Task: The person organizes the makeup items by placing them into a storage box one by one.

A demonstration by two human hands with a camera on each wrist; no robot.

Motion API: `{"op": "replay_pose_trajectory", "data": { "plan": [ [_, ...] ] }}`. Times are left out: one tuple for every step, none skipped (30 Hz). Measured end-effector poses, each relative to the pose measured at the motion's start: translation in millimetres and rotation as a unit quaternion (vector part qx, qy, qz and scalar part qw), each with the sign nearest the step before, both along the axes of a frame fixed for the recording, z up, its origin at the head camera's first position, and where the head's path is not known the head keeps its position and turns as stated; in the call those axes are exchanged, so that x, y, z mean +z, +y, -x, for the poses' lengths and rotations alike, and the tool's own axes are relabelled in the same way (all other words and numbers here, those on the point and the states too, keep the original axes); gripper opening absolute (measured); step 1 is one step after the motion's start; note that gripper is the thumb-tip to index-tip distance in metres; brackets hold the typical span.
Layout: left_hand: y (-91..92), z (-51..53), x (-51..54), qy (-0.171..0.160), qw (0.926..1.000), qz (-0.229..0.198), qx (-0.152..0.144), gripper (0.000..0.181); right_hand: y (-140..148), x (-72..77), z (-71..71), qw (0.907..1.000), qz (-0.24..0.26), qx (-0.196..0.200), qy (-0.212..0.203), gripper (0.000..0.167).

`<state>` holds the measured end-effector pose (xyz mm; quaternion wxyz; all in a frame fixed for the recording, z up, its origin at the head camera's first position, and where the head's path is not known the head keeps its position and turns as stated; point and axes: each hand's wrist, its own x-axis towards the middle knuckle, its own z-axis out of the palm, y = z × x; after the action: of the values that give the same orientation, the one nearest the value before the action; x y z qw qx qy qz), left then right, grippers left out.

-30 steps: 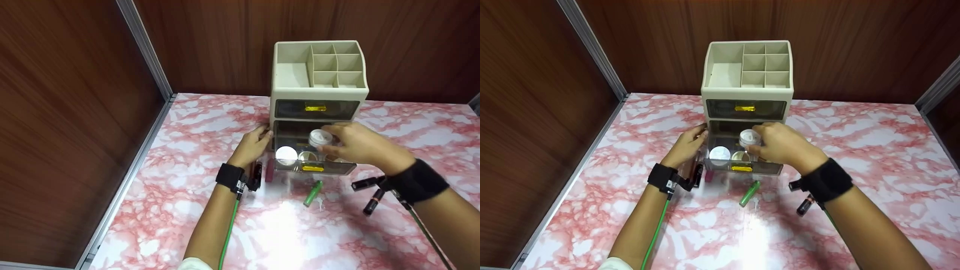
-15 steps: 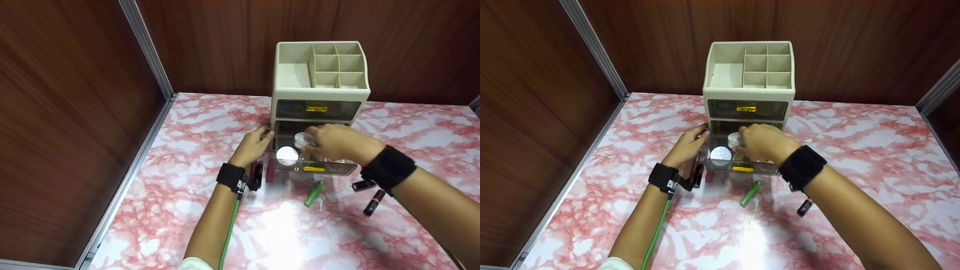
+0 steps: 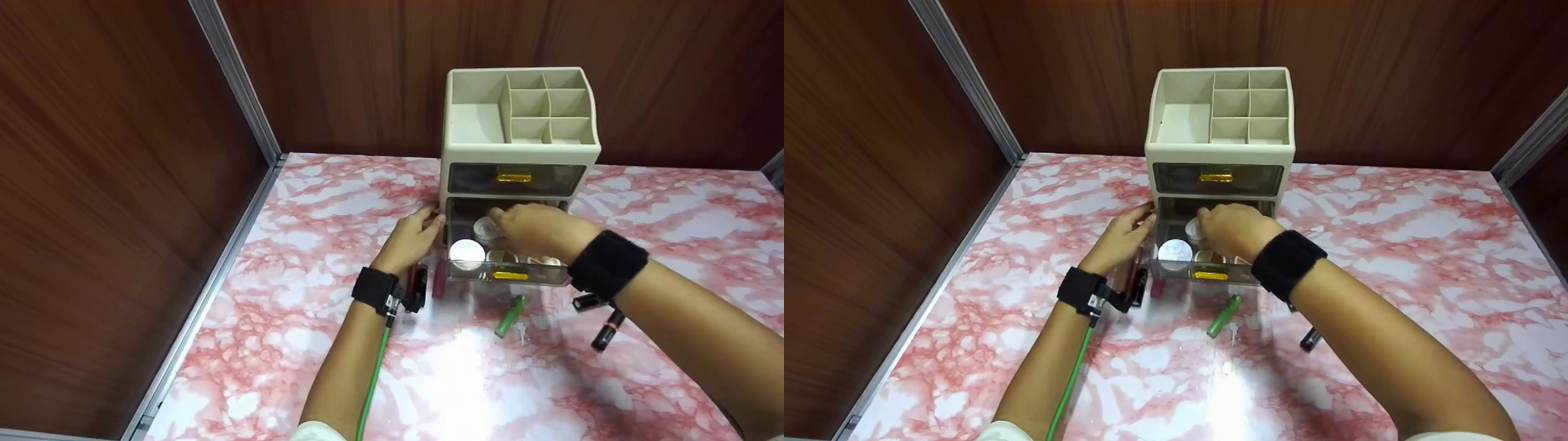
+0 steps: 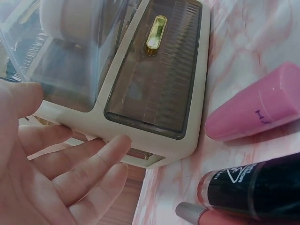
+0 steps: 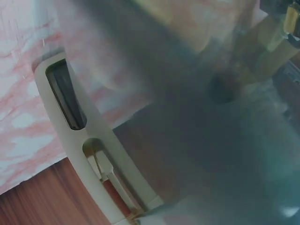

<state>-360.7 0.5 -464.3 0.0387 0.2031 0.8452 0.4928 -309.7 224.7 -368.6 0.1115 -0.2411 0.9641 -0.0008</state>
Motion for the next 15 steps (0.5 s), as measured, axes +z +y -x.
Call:
{"op": "replay_pose_trajectory", "data": {
  "plan": [
    [0.0,-0.2,0.0,-0.001,1.0000,-0.002,0.001,0.050,-1.2,0.2,-0.2,1.0000,-0.003,0.002,0.000,0.043],
    [-0.2,-0.3,-0.2,-0.004,1.0000,-0.005,0.001,0.050,-2.2,0.3,-0.2,1.0000,-0.005,0.003,0.001,0.043],
    [-0.4,-0.5,-0.1,-0.005,1.0000,-0.006,0.000,0.050,-3.1,0.4,-0.1,1.0000,-0.007,0.006,0.001,0.042],
    [-0.1,-0.3,0.4,-0.002,1.0000,-0.002,0.000,0.050,-3.6,0.6,0.1,0.9999,-0.008,0.007,0.001,0.041],
    [0.1,0.0,0.8,0.003,1.0000,0.003,0.001,0.050,-4.0,0.3,0.4,0.9999,-0.009,0.009,0.001,0.040],
    [0.3,0.2,1.1,0.007,1.0000,0.006,0.002,0.050,-4.2,-0.2,0.7,0.9999,-0.010,0.012,0.002,0.039],
    [0.4,0.5,1.1,0.009,0.9999,0.008,0.002,0.051,-4.3,-1.3,1.1,0.9999,-0.011,0.013,0.001,0.040],
    [0.5,0.8,1.0,0.010,0.9999,0.008,0.001,0.051,-4.4,-2.6,1.4,0.9998,-0.010,0.014,0.000,0.043],
    [0.7,1.0,0.8,0.013,0.9999,0.011,0.001,0.051,-4.7,-4.0,1.5,0.9999,-0.008,0.015,-0.001,0.047],
    [0.8,1.2,0.5,0.015,0.9998,0.013,0.001,0.050,-4.9,-6.0,1.9,0.9998,-0.006,0.018,-0.001,0.051],
    [0.8,1.1,0.1,0.014,0.9998,0.013,0.001,0.050,-4.8,-8.2,2.3,0.9997,-0.003,0.024,0.002,0.054],
    [0.9,1.0,-0.2,0.011,0.9999,0.012,0.000,0.051,-4.5,-10.2,2.4,0.9995,0.000,0.030,0.007,0.056],
    [0.9,0.8,-0.2,0.010,0.9999,0.011,0.000,0.051,-4.2,-12.0,2.6,0.9992,0.003,0.037,0.014,0.059],
    [1.2,0.8,-0.3,0.008,0.9999,0.010,-0.002,0.051,-4.0,-13.4,2.5,0.9987,0.006,0.046,0.023,0.060],
    [1.5,0.6,0.0,0.004,1.0000,0.005,-0.003,0.052,-3.6,-14.4,2.5,0.9980,0.007,0.053,0.033,0.060]
  ]
}}
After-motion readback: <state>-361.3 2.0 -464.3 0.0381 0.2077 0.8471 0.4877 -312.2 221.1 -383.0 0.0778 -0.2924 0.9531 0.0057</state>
